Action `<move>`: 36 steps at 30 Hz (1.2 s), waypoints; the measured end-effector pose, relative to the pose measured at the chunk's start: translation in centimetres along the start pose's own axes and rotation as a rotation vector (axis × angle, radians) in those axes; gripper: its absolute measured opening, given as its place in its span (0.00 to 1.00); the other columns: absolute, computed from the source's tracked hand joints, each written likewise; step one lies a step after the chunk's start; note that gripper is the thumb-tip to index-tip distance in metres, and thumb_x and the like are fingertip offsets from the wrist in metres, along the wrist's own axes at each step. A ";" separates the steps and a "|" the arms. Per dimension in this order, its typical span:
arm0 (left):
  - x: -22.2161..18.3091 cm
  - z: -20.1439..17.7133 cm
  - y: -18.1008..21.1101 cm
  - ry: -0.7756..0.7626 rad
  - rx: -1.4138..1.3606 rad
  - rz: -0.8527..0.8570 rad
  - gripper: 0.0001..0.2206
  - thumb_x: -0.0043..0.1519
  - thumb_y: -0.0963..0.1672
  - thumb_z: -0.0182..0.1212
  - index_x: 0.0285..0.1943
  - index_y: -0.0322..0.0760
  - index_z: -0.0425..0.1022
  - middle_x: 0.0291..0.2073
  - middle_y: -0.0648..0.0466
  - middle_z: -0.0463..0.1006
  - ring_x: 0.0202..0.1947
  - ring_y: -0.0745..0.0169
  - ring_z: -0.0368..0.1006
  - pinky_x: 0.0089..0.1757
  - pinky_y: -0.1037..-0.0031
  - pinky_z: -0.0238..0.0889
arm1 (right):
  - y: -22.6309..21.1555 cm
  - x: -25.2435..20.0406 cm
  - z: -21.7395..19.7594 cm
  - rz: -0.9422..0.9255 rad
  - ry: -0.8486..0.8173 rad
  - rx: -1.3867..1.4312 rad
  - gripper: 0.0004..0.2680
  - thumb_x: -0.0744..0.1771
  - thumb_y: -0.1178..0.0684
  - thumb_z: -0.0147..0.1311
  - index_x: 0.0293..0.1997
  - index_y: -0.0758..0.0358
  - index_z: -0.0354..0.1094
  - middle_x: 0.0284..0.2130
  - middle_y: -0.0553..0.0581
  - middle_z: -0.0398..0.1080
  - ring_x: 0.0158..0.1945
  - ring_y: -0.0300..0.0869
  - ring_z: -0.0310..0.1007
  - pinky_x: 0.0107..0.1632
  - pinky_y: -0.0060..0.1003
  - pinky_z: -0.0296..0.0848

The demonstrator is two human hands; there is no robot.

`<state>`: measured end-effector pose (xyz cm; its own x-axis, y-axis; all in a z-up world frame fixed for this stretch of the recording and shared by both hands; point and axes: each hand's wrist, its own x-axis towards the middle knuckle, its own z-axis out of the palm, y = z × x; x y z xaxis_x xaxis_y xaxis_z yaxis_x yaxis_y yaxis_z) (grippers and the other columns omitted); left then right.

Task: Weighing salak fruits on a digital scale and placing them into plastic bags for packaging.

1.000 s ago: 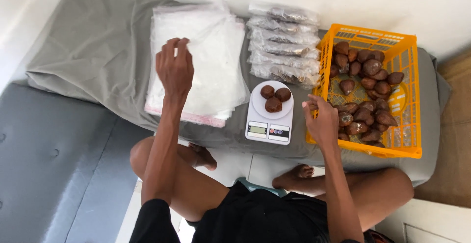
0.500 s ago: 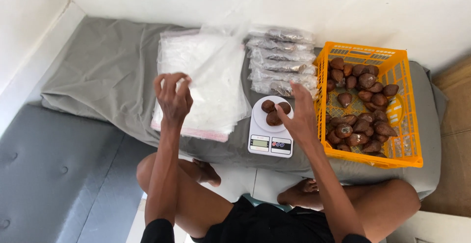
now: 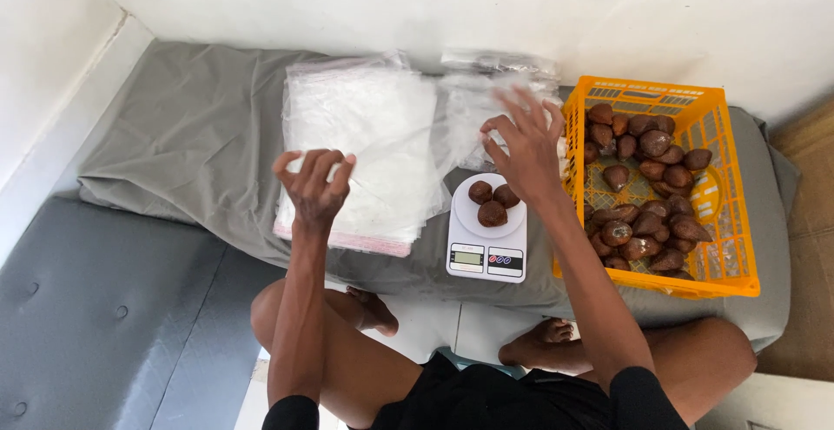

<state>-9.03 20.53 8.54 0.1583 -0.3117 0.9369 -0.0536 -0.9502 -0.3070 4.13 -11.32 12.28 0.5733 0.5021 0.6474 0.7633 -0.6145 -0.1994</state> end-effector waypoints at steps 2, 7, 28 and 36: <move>1.1 -0.1 -0.8 0.042 0.129 -0.049 0.06 0.70 0.44 0.55 0.53 0.55 0.66 0.32 0.63 0.76 0.31 0.64 0.73 0.52 0.55 0.53 | 0.2 -0.7 0.6 0.025 -0.031 0.110 0.05 0.68 0.53 0.61 0.43 0.46 0.68 0.51 0.45 0.74 0.61 0.43 0.69 0.65 0.52 0.49; 2.0 -0.4 -0.7 0.090 0.219 -0.374 0.22 0.75 0.54 0.32 0.78 0.50 0.48 0.63 0.46 0.75 0.64 0.50 0.70 0.59 0.46 0.34 | -2.7 -1.1 -0.6 0.221 -0.058 0.605 0.03 0.72 0.55 0.52 0.50 0.56 0.68 0.20 0.54 0.71 0.22 0.41 0.71 0.30 0.35 0.67; 7.3 -4.5 0.5 -0.907 -1.057 -1.449 0.52 0.60 0.49 0.73 0.83 0.53 0.29 0.57 0.35 0.73 0.42 0.50 0.80 0.40 0.65 0.74 | 0.3 -2.2 3.9 1.244 0.000 1.579 0.09 0.69 0.43 0.58 0.46 0.53 0.66 0.43 0.57 0.80 0.34 0.37 0.81 0.24 0.23 0.73; 4.1 -2.7 -0.1 -0.727 -1.053 -1.579 0.20 0.63 0.46 0.69 0.63 0.44 0.70 0.59 0.43 0.69 0.38 0.52 0.81 0.32 0.67 0.79 | -0.3 -3.6 2.6 0.891 -0.222 1.117 0.30 0.71 0.51 0.55 0.79 0.55 0.32 0.66 0.78 0.57 0.64 0.60 0.67 0.54 0.49 0.78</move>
